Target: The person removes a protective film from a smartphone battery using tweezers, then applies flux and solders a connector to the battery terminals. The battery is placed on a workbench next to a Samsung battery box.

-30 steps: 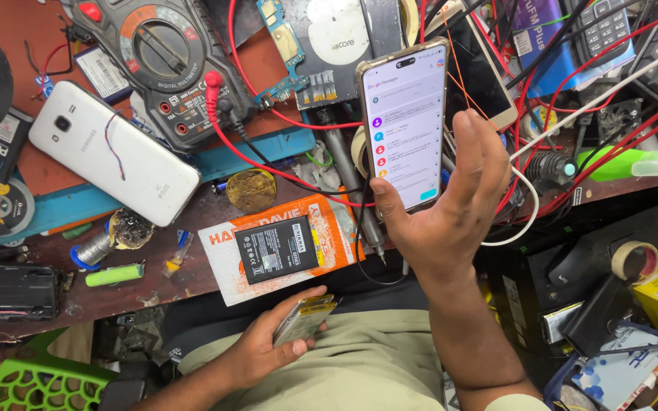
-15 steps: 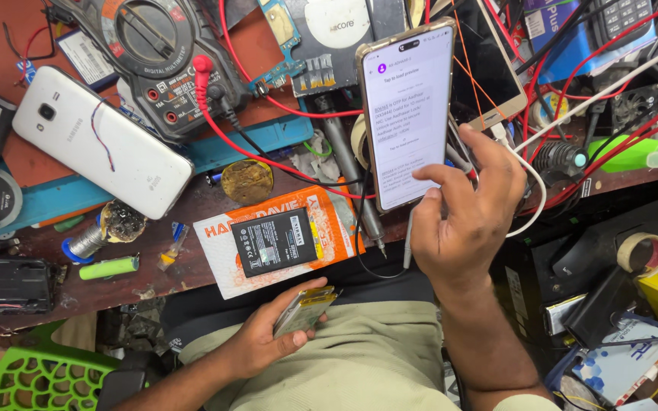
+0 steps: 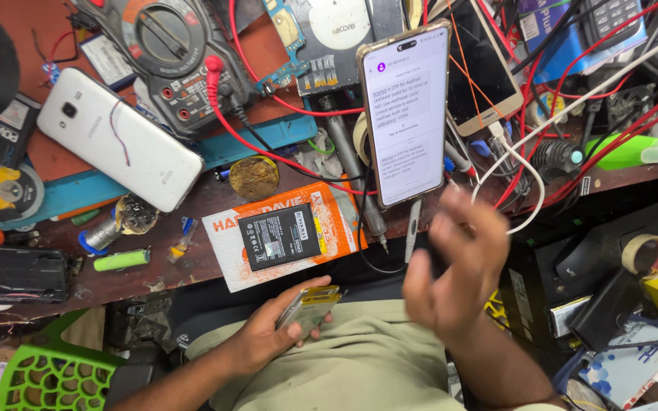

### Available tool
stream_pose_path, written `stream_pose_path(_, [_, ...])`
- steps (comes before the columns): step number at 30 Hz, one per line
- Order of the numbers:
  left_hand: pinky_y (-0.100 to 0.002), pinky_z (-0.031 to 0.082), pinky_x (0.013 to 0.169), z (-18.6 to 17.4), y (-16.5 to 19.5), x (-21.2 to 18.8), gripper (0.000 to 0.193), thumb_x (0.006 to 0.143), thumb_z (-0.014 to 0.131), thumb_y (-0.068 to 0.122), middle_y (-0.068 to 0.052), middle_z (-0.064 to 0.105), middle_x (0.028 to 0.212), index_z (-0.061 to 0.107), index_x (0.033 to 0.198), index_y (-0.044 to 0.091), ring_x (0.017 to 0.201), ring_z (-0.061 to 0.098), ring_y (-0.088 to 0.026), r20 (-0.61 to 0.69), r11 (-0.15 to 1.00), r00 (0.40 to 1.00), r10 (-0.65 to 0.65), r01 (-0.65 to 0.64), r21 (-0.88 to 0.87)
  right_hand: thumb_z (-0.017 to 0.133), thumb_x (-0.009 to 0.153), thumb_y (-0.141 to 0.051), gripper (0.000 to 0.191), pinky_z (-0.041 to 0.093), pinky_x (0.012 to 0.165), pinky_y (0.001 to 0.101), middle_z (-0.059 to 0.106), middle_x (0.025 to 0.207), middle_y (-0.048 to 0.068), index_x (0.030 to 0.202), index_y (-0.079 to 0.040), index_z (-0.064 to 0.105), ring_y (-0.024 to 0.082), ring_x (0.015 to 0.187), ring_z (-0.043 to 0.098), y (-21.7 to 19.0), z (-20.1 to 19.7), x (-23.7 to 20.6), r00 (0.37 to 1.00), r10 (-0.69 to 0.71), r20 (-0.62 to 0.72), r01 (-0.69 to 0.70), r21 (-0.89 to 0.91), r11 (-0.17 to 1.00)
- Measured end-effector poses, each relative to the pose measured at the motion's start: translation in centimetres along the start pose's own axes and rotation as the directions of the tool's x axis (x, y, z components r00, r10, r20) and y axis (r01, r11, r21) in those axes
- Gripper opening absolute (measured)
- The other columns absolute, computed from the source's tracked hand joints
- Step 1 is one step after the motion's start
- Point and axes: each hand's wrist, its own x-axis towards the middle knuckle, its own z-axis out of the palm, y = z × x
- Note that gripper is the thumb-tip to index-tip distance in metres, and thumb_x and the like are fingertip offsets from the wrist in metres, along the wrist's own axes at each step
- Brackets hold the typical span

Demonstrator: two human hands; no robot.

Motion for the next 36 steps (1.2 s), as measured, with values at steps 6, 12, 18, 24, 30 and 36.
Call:
stream_pose_path(6, [-0.035,0.053,0.088,0.2,1.2,-1.0,0.096,0.096,0.044,0.071,-0.015,0.061,0.132,0.020,0.164,0.008,0.109,0.061,-0.021,0.031,0.968,0.999,0.028,-0.020,-0.249,0.072,0.083,-0.018,0.051,0.055,0.093,0.0472,0.055,0.125,0.018,0.129,-0.017,0.051,0.035,0.108,0.061,-3.9,1.6,-4.5,0.954,-0.300,0.014,0.276,0.355,0.893])
stream_pose_path(12, [-0.040,0.054,0.097,1.6,2.1,-2.5,0.089,0.098,0.033,0.069,-0.018,0.053,0.141,0.012,0.165,0.016,0.125,0.059,-0.026,-0.047,0.906,0.990,0.131,-0.139,-0.400,0.092,0.084,-0.054,0.095,0.046,0.111,0.0564,0.044,0.151,0.020,0.152,-0.025,0.032,0.045,0.136,0.051,-7.0,2.5,-5.1,0.912,-0.282,0.298,0.189,0.305,0.934])
stream_pose_path(18, [-0.045,0.039,0.120,3.5,1.7,-2.7,0.088,0.097,0.035,0.067,-0.011,0.028,0.165,0.001,0.165,0.023,0.151,0.037,-0.027,-0.049,0.908,0.986,0.162,-0.168,-0.384,0.094,0.073,-0.045,0.104,0.041,0.116,0.0603,0.042,0.155,0.020,0.154,-0.032,0.030,0.044,0.142,0.049,-8.2,2.6,-3.6,0.829,-0.331,0.451,0.193,0.323,0.926])
stream_pose_path(24, [-0.044,0.040,0.119,2.8,1.7,-3.1,0.092,0.099,0.032,0.072,-0.010,0.027,0.165,-0.003,0.169,0.024,0.146,0.040,-0.024,-0.024,0.918,0.967,0.255,-0.250,-0.307,0.094,0.064,-0.032,0.112,0.047,0.109,0.0558,0.050,0.147,0.024,0.152,-0.025,0.027,0.044,0.133,0.055,-9.7,3.4,-2.4,0.862,-0.262,0.434,0.107,0.350,0.931])
stream_pose_path(30, [-0.042,0.049,0.105,3.0,2.0,-3.9,0.094,0.096,0.029,0.075,-0.013,0.038,0.151,-0.008,0.170,0.029,0.118,0.055,-0.022,0.003,0.921,0.976,0.218,-0.205,-0.332,0.097,0.064,-0.026,0.136,0.052,0.109,0.0508,0.055,0.139,0.024,0.163,-0.022,0.003,0.038,0.131,0.059,-9.8,3.9,-3.1,0.896,-0.290,0.336,0.129,0.427,0.895])
stream_pose_path(36, [-0.038,0.051,0.101,3.7,3.0,-4.6,0.090,0.101,0.028,0.072,-0.012,0.046,0.133,-0.007,0.172,0.028,0.111,0.055,-0.020,-0.019,0.930,0.972,0.233,-0.228,-0.288,0.096,0.054,-0.039,0.152,0.051,0.108,0.0545,0.056,0.135,0.022,0.162,-0.031,-0.011,0.037,0.128,0.059,-9.6,3.9,-5.1,0.964,-0.201,0.176,0.081,0.524,0.848])
